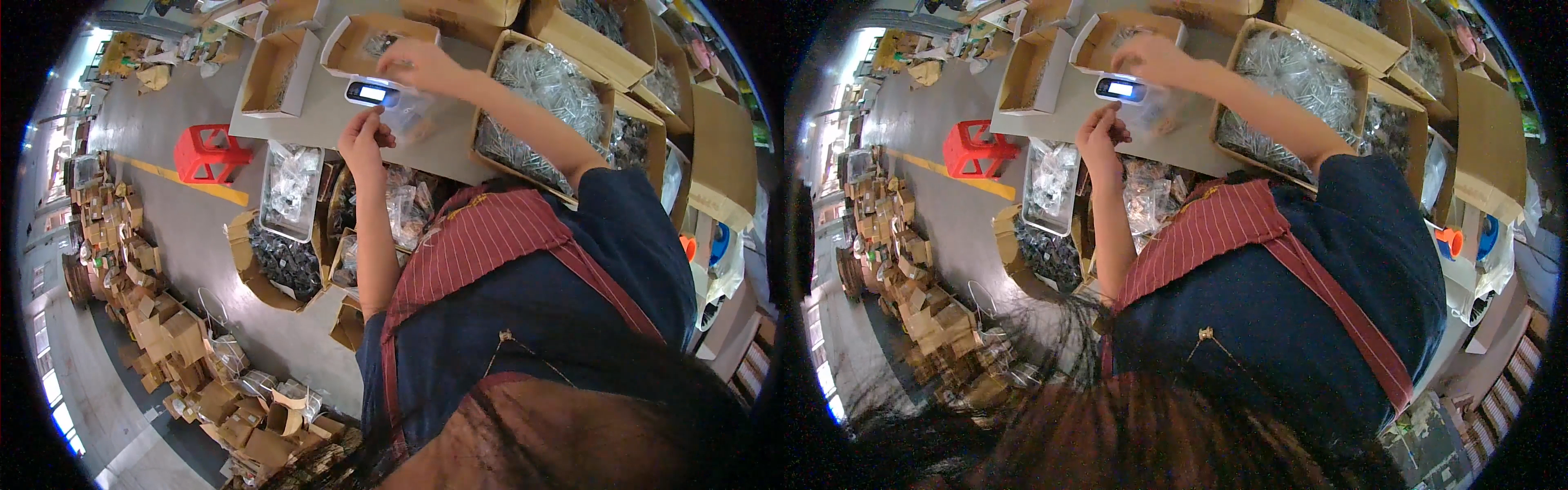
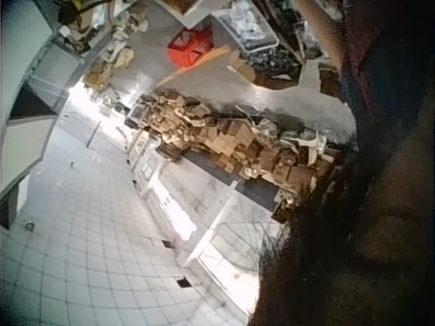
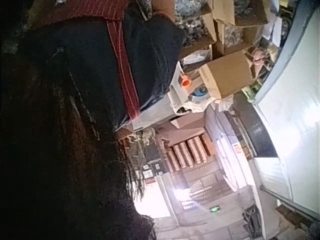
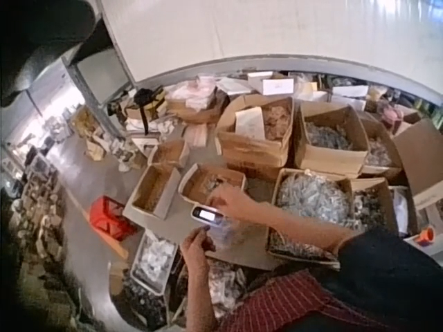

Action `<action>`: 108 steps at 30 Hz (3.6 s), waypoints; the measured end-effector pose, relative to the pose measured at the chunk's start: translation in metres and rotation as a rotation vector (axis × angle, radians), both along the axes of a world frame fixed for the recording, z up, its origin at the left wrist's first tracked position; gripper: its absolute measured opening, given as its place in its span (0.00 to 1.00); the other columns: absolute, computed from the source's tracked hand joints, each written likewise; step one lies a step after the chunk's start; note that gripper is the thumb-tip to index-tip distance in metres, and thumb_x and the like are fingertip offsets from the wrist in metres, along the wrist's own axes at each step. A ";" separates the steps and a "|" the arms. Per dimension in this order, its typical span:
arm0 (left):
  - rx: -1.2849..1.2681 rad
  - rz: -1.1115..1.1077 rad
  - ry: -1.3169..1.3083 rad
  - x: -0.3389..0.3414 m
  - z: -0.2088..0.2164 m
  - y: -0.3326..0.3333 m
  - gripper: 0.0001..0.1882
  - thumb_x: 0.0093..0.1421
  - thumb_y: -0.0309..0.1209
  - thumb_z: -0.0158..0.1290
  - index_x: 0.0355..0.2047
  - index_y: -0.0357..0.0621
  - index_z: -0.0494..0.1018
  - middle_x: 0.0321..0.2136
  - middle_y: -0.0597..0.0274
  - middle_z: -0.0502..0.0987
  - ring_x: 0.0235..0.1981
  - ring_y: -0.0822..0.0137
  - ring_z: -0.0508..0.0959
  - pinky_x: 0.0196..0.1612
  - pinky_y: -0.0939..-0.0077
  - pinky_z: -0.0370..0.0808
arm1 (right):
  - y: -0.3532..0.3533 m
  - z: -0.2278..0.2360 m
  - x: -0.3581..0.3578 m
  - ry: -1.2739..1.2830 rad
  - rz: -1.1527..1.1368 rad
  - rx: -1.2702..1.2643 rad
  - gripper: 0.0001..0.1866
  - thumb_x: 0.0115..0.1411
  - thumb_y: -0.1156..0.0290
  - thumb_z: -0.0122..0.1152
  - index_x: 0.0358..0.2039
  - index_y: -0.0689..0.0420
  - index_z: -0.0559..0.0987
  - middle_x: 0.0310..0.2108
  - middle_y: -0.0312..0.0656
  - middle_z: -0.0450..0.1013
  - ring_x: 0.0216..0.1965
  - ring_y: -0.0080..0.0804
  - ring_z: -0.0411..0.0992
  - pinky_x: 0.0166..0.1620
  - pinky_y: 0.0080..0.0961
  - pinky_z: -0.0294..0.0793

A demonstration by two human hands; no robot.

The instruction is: The person picks up metal brackets, bolts, and washers from several boxes, places them into small plastic bags, and weighs the bags on a digital scale.

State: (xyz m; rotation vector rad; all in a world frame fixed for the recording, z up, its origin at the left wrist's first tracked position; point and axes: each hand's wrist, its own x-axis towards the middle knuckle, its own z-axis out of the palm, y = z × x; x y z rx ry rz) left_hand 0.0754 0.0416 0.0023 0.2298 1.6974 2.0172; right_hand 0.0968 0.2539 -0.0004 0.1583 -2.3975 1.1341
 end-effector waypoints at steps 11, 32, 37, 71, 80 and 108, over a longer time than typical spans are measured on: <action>-0.008 0.006 0.000 0.003 -0.011 0.000 0.11 0.63 0.27 0.52 0.41 0.33 0.78 0.18 0.64 0.73 0.17 0.72 0.73 0.23 0.79 0.72 | 0.047 -0.065 -0.084 -0.622 -0.247 0.886 0.13 0.46 0.68 0.63 0.34 0.51 0.85 0.36 0.44 0.80 0.45 0.44 0.76 0.51 0.40 0.71; -0.169 0.032 0.062 -0.006 -0.010 0.001 0.14 0.66 0.32 0.51 0.46 0.35 0.77 0.20 0.62 0.75 0.17 0.73 0.73 0.22 0.80 0.72 | 0.040 0.006 -0.020 -0.365 0.158 -0.986 0.13 0.56 0.71 0.67 0.40 0.61 0.80 0.36 0.40 0.78 0.35 0.27 0.78 0.40 0.25 0.81; -0.274 0.022 0.147 -0.004 -0.005 0.004 0.14 0.68 0.33 0.50 0.44 0.34 0.78 0.19 0.62 0.75 0.17 0.74 0.73 0.21 0.81 0.71 | 0.011 0.002 -0.004 -0.274 0.238 -0.834 0.09 0.55 0.74 0.67 0.36 0.61 0.79 0.30 0.38 0.78 0.35 0.27 0.79 0.36 0.24 0.79; -0.237 0.037 0.284 0.003 -0.005 -0.012 0.12 0.66 0.25 0.48 0.44 0.32 0.78 0.24 0.54 0.81 0.24 0.68 0.82 0.29 0.77 0.79 | 0.044 -0.089 -0.109 -0.470 -0.007 -0.203 0.11 0.56 0.68 0.60 0.38 0.60 0.79 0.33 0.46 0.77 0.34 0.39 0.77 0.38 0.35 0.77; -0.176 0.018 0.233 -0.008 -0.010 -0.007 0.11 0.66 0.26 0.49 0.43 0.31 0.78 0.24 0.56 0.80 0.25 0.66 0.82 0.29 0.76 0.80 | 0.021 -0.019 -0.047 -0.159 1.036 -1.798 0.14 0.58 0.77 0.57 0.45 0.61 0.72 0.49 0.50 0.68 0.38 0.28 0.64 0.40 0.24 0.68; -0.213 0.048 0.266 0.007 0.000 -0.010 0.16 0.65 0.26 0.49 0.52 0.32 0.71 0.22 0.52 0.80 0.20 0.70 0.79 0.25 0.77 0.76 | -0.030 -0.011 0.012 -0.214 0.186 0.094 0.08 0.58 0.71 0.57 0.39 0.50 0.78 0.27 0.39 0.77 0.29 0.34 0.76 0.32 0.34 0.73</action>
